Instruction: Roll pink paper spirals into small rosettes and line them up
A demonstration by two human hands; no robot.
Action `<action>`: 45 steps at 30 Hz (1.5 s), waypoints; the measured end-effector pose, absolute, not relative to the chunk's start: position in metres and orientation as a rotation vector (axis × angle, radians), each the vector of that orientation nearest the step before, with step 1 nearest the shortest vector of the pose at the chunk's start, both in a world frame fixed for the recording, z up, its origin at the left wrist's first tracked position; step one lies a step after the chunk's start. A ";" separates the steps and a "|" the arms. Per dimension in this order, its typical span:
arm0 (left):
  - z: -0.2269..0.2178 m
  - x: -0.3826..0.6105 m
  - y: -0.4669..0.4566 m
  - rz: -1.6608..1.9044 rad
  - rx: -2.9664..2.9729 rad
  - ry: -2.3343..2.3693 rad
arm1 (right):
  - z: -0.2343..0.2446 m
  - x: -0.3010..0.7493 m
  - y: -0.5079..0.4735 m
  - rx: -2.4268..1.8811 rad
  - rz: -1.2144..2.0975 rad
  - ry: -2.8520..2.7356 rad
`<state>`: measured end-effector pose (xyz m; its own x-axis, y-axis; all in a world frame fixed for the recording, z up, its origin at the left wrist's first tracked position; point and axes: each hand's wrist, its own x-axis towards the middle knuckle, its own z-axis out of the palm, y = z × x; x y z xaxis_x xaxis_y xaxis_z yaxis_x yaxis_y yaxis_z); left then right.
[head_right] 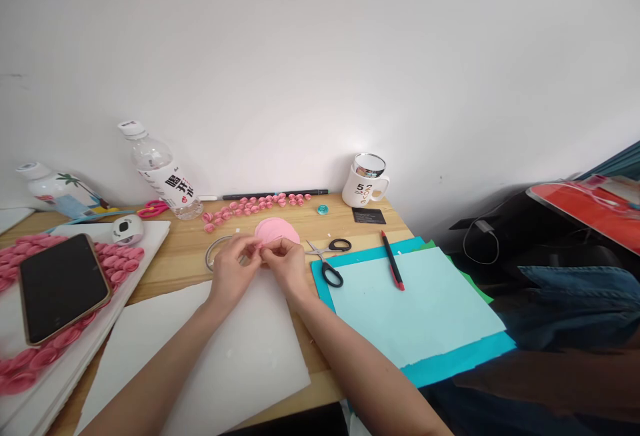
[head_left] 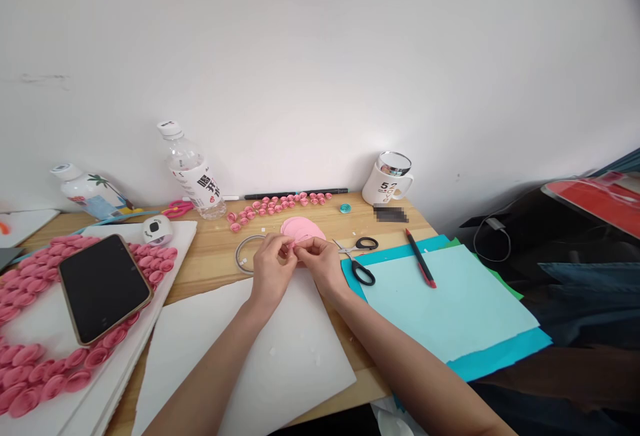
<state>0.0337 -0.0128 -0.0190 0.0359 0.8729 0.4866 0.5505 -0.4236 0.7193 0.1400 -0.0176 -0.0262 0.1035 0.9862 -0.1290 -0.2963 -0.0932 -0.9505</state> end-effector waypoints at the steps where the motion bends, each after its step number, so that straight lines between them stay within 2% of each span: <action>1: -0.019 0.033 -0.013 1.330 2.015 1.443 | -0.028 0.140 -0.017 -1.099 1.370 -0.810; 4: -0.018 0.033 -0.012 1.303 2.045 1.429 | -0.031 0.140 -0.015 -1.053 1.466 -0.706; 13: -0.022 0.035 -0.010 1.299 1.658 1.450 | -0.026 0.136 -0.019 -1.026 1.457 -0.667; 20: -0.019 0.037 -0.011 1.284 1.652 1.381 | -0.030 0.139 -0.015 -1.028 1.439 -0.541; 28: -0.022 0.035 -0.011 1.303 1.757 1.508 | -0.027 0.138 -0.017 -1.054 1.475 -0.656; 45: -0.019 0.032 -0.010 1.281 1.730 1.444 | -0.024 0.137 -0.021 -0.966 1.406 -0.736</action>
<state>0.0317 -0.0105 -0.0193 -0.0274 0.9469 0.3204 0.4310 -0.2780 0.8585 0.1371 -0.0207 -0.0236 0.0641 0.9901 -0.1249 -0.4616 -0.0816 -0.8833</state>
